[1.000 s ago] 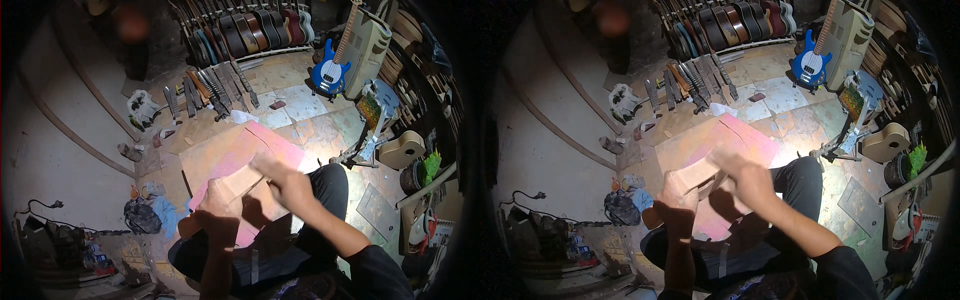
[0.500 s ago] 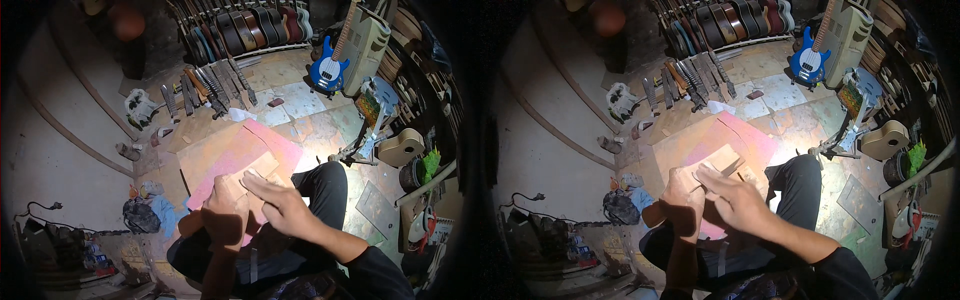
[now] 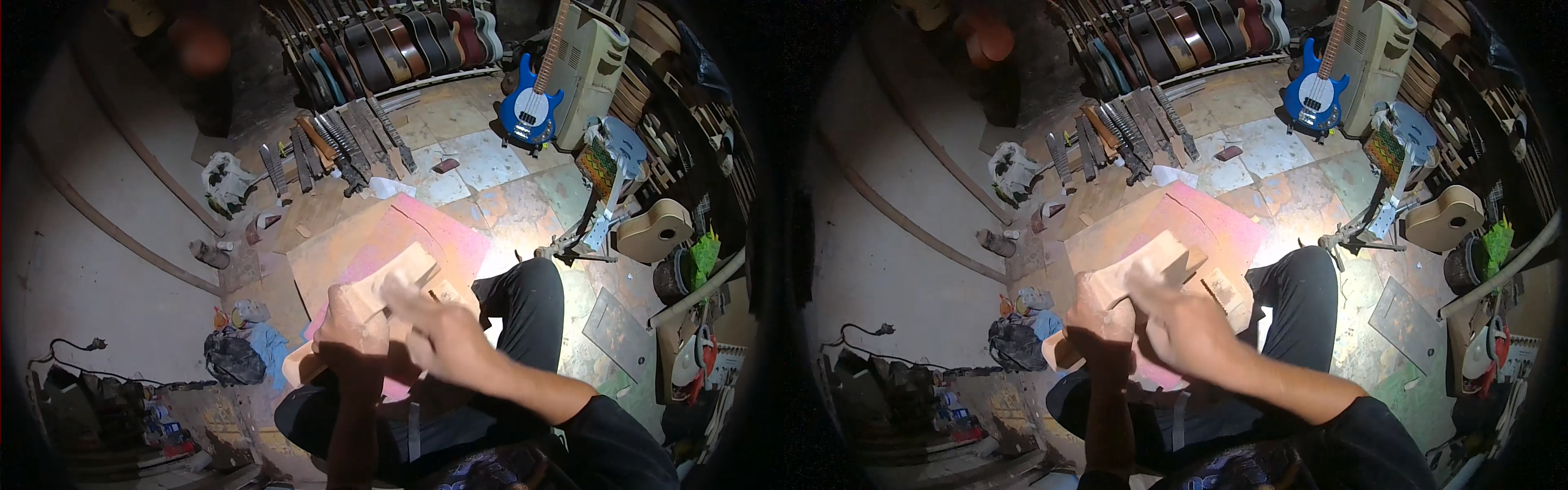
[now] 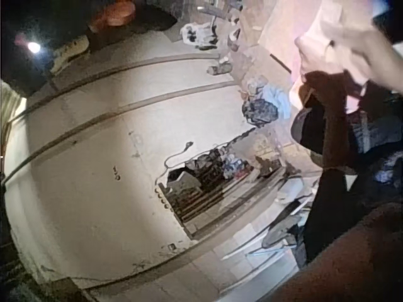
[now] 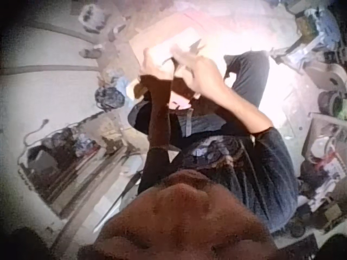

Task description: The person sands a wooden guitar neck and a guitar body using a piece of sandpaper, rubbing the wooden surfaces while holding the components by hand.

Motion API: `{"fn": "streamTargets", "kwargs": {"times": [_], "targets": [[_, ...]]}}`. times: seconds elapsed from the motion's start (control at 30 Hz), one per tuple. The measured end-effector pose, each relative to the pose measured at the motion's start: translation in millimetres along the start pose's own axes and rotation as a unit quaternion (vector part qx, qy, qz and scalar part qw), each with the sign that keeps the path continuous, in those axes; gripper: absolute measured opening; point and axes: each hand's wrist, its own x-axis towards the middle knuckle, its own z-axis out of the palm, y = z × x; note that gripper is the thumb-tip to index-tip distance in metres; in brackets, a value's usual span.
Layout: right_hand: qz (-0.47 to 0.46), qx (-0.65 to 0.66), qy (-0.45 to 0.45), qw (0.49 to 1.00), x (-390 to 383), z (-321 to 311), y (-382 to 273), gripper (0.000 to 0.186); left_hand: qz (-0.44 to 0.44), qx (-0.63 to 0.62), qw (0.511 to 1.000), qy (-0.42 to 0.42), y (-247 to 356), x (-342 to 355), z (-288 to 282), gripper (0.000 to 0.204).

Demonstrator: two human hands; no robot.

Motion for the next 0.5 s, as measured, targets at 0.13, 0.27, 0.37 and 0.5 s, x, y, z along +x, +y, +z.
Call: {"fn": "streamTargets", "kwargs": {"times": [0.13, 0.27, 0.37, 0.5], "targets": [[0.073, -0.086, -0.062, 0.992, 12, -14, 24, 0.067, 0.103, 0.05, 0.992, 0.046, -24, -4, -3, 0.035], [0.08, -0.033, -0.075, 0.993, 1, -3, -4, 0.061, 0.039, 0.006, 0.999, 0.002, -11, 1, 0, 0.03], [0.111, -0.019, -0.106, 0.988, 7, -11, -4, 0.063, 0.068, -0.015, 0.997, 0.031, -21, -2, -7, 0.028], [0.08, -0.038, -0.088, 0.992, 13, -10, 19, 0.07, 0.058, 0.022, 0.998, 0.022, -8, 2, -8, 0.027]]}}
